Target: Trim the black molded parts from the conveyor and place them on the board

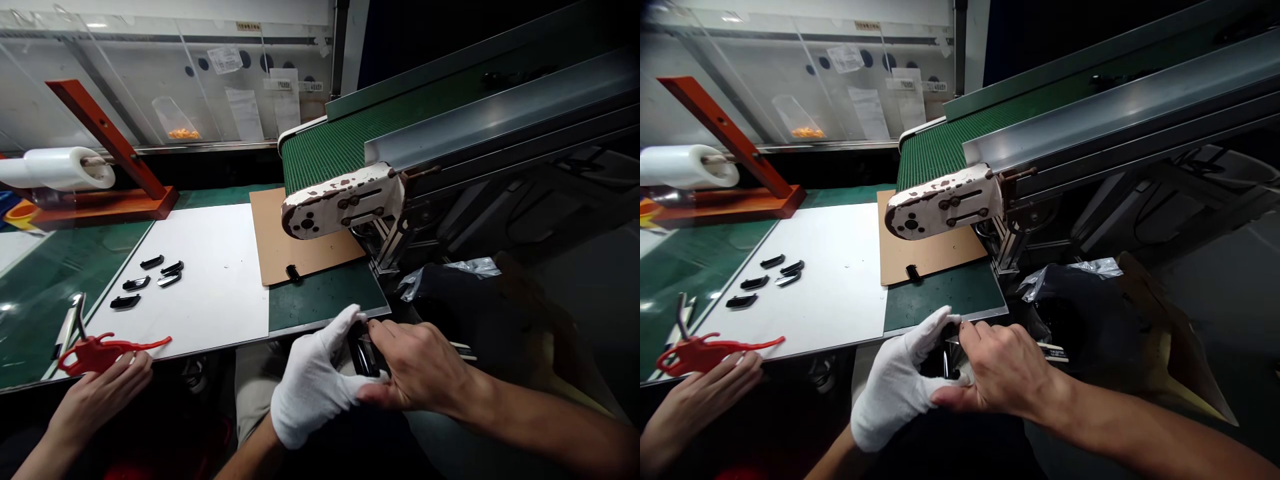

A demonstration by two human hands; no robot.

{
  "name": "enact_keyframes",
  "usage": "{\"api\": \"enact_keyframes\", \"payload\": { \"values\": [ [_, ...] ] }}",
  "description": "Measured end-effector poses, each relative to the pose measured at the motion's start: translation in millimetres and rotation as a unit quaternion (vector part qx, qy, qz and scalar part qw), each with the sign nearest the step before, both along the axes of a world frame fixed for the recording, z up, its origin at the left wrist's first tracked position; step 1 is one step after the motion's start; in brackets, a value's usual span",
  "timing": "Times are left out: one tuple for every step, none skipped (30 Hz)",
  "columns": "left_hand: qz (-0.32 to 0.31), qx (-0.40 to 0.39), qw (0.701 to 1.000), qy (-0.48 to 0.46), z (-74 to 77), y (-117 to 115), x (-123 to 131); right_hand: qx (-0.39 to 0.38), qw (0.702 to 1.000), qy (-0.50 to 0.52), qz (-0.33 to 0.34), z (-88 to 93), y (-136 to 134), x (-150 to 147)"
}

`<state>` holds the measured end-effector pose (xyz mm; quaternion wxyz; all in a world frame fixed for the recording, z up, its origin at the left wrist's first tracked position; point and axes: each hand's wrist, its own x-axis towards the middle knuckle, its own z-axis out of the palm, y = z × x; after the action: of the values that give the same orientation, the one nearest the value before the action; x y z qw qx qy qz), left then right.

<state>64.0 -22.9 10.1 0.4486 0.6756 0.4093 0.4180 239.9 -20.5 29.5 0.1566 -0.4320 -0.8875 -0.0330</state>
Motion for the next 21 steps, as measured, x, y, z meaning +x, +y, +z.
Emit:
{"api": "enact_keyframes", "payload": {
  "values": [
    [0.002,0.005,1.0,0.003,0.2,0.3,0.0,0.007,1.0,-0.002,-0.001,0.2,0.1,-0.4],
    [0.005,0.01,1.0,0.006,0.4,0.5,0.2,0.014,1.0,-0.003,0.0,0.4,0.2,-0.6],
    [0.007,0.014,1.0,0.008,0.6,0.6,0.5,0.02,1.0,-0.003,0.001,0.7,0.3,-0.8],
    [0.009,0.018,1.0,0.009,0.7,0.6,0.8,0.027,1.0,-0.004,0.003,1.0,0.4,-1.0],
    [0.009,0.019,1.0,0.009,0.7,0.6,1.1,0.033,0.999,-0.004,0.006,1.3,0.4,-1.0],
    [0.01,0.019,1.0,0.009,0.7,0.6,1.3,0.037,0.999,-0.003,0.009,1.4,0.5,-1.1],
    [0.009,0.017,1.0,0.007,0.5,0.5,1.4,0.04,0.999,-0.002,0.012,1.5,0.5,-1.0],
    [0.009,0.014,1.0,0.006,0.1,0.5,1.4,0.041,0.999,0.0,0.013,1.5,0.6,-1.0],
    [0.01,0.012,1.0,0.006,-0.5,0.4,1.1,0.041,0.999,0.002,0.014,1.3,0.6,-0.9],
    [0.011,0.01,1.0,0.008,-1.2,0.3,0.8,0.042,0.999,0.003,0.014,1.1,0.7,-0.8],
    [0.012,0.009,1.0,0.011,-2.1,0.2,0.3,0.042,0.999,0.003,0.013,0.8,0.8,-0.7],
    [0.012,0.01,1.0,0.014,-2.9,0.2,-0.2,0.042,0.999,0.002,0.013,0.4,1.0,-0.6],
    [0.013,0.01,1.0,0.016,-3.7,0.1,-0.7,0.043,0.999,0.002,0.013,0.0,1.2,-0.5],
    [0.013,0.009,1.0,0.016,-4.4,0.2,-1.1,0.044,0.999,0.001,0.014,-0.3,1.4,-0.4],
    [0.013,0.006,1.0,0.014,-4.7,0.3,-1.4,0.046,0.999,0.002,0.016,-0.7,1.8,-0.3],
    [0.012,0.002,1.0,0.01,-4.7,0.4,-1.5,0.048,0.999,0.004,0.018,-1.0,2.1,-0.3],
    [0.01,-0.004,1.0,0.006,-4.4,0.7,-1.5,0.05,0.999,0.007,0.02,-1.4,2.4,-0.2],
    [0.008,-0.012,1.0,0.003,-3.9,1.0,-1.2,0.052,0.998,0.011,0.021,-1.7,2.7,-0.2],
    [0.006,-0.021,1.0,0.001,-3.2,1.3,-0.9,0.054,0.998,0.016,0.023,-2.1,2.9,-0.2],
    [0.004,-0.029,1.0,0.0,-2.6,1.5,-0.5,0.055,0.998,0.021,0.024,-2.4,3.0,-0.2],
    [0.003,-0.037,0.999,-0.001,-2.1,1.8,0.0,0.056,0.998,0.026,0.025,-2.9,3.1,-0.1]
  ]
}}
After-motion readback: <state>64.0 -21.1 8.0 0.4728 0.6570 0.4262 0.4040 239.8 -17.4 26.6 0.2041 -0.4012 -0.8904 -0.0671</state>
